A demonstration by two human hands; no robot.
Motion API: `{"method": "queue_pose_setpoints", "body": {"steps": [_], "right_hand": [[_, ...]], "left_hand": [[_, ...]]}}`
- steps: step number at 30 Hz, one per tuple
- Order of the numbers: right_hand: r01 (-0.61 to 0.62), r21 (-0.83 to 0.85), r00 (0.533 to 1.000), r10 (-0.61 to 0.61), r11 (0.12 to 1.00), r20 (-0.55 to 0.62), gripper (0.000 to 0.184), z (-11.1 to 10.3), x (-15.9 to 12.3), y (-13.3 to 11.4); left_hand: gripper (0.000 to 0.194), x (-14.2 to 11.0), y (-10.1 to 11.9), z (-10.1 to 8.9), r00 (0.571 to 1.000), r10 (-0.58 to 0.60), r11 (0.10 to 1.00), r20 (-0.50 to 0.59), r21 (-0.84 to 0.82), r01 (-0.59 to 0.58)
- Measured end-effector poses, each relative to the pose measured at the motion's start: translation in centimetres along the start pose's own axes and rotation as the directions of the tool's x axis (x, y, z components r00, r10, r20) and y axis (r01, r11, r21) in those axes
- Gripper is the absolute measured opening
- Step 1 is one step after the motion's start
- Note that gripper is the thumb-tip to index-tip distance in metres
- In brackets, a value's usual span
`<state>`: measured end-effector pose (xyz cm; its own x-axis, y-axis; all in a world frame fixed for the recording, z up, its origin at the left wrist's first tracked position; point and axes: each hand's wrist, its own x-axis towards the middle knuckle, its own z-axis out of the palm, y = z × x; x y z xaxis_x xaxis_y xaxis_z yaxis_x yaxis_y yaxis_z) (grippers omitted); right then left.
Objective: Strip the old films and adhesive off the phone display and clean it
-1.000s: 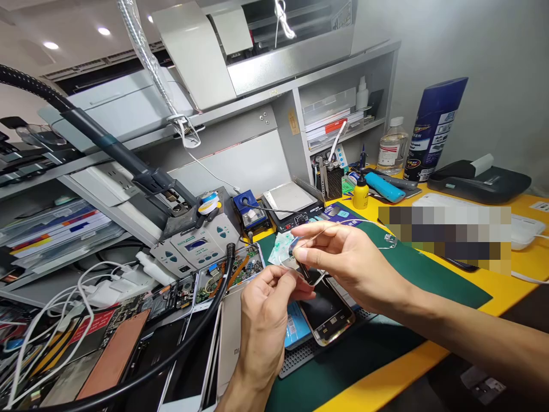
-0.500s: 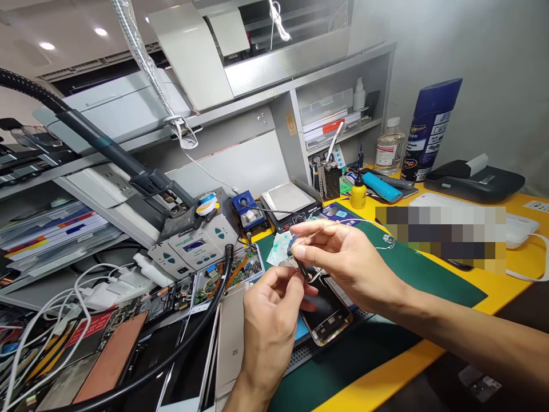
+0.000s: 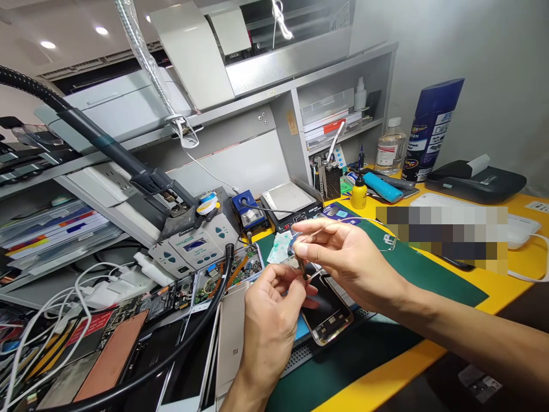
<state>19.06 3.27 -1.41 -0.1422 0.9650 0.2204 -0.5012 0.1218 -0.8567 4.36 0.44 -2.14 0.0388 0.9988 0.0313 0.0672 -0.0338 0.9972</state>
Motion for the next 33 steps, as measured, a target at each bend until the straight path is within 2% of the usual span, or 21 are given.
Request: {"method": "queue_pose_setpoints", "body": {"steps": [9,21,29,33], "right_hand": [[-0.042,0.051,0.999,0.043,0.998,-0.033,0.036,0.38,-0.09,-0.43],[-0.039,0.062,0.999,0.041,0.997,-0.032,0.03,0.34,0.02,-0.6],[-0.047,0.063,0.999,0.048,0.997,-0.015,0.029,0.31,-0.11,-0.62],[-0.043,0.044,0.999,0.043,0.998,-0.018,0.03,0.32,-0.16,-0.43]], "left_hand": [[0.014,0.02,-0.46,-0.08,1.0,0.028,0.998,0.008,-0.063,-0.027],[0.007,0.02,-0.77,-0.11,0.998,0.057,0.994,-0.01,-0.094,-0.058],[0.006,0.08,-0.45,-0.01,0.997,0.044,0.996,-0.056,-0.071,-0.048],[0.008,0.03,-0.41,0.07,0.998,0.052,0.998,-0.028,-0.038,-0.053]]}}
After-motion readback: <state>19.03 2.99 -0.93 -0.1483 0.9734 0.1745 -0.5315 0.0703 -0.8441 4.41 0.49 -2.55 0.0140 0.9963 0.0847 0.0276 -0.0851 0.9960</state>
